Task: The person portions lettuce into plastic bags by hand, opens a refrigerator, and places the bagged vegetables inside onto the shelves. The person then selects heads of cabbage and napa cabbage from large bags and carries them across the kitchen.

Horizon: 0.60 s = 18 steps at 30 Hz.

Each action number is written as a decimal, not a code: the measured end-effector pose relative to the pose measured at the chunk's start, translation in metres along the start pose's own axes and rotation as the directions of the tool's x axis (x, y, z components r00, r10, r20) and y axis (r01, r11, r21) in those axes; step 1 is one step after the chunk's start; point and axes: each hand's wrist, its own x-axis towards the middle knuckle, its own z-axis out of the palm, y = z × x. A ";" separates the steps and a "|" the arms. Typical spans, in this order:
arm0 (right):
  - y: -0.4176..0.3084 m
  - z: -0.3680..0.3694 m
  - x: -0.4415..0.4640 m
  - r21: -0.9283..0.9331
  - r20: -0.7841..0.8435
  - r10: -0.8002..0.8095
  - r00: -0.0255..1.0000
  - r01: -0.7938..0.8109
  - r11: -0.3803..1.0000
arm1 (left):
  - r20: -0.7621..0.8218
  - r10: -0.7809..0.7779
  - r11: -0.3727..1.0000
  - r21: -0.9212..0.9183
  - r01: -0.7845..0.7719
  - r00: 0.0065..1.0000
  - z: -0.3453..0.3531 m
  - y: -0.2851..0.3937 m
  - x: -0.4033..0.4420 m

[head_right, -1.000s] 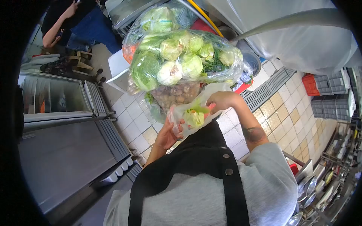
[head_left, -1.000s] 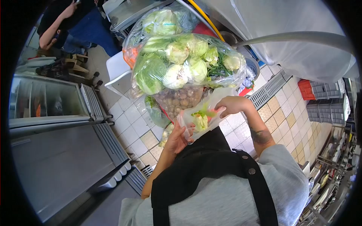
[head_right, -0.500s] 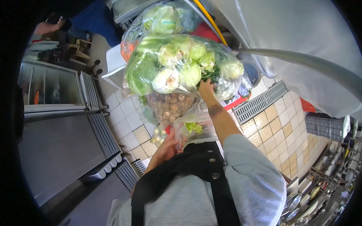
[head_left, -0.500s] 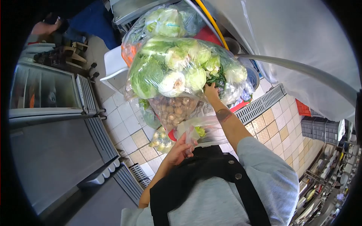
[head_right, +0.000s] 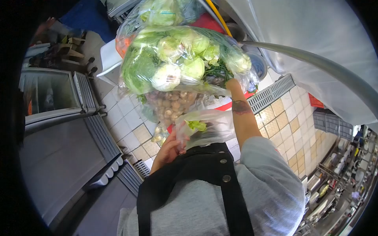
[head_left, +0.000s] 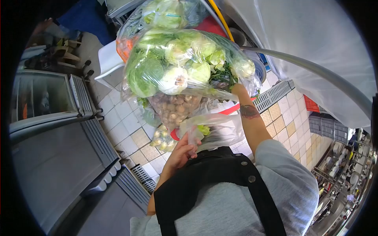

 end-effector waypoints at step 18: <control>-0.116 -0.103 -0.055 0.257 -0.059 -0.296 0.953 0.301 0.918 | 0.002 0.045 0.999 -0.001 -0.045 0.999 -0.009 0.006 -0.018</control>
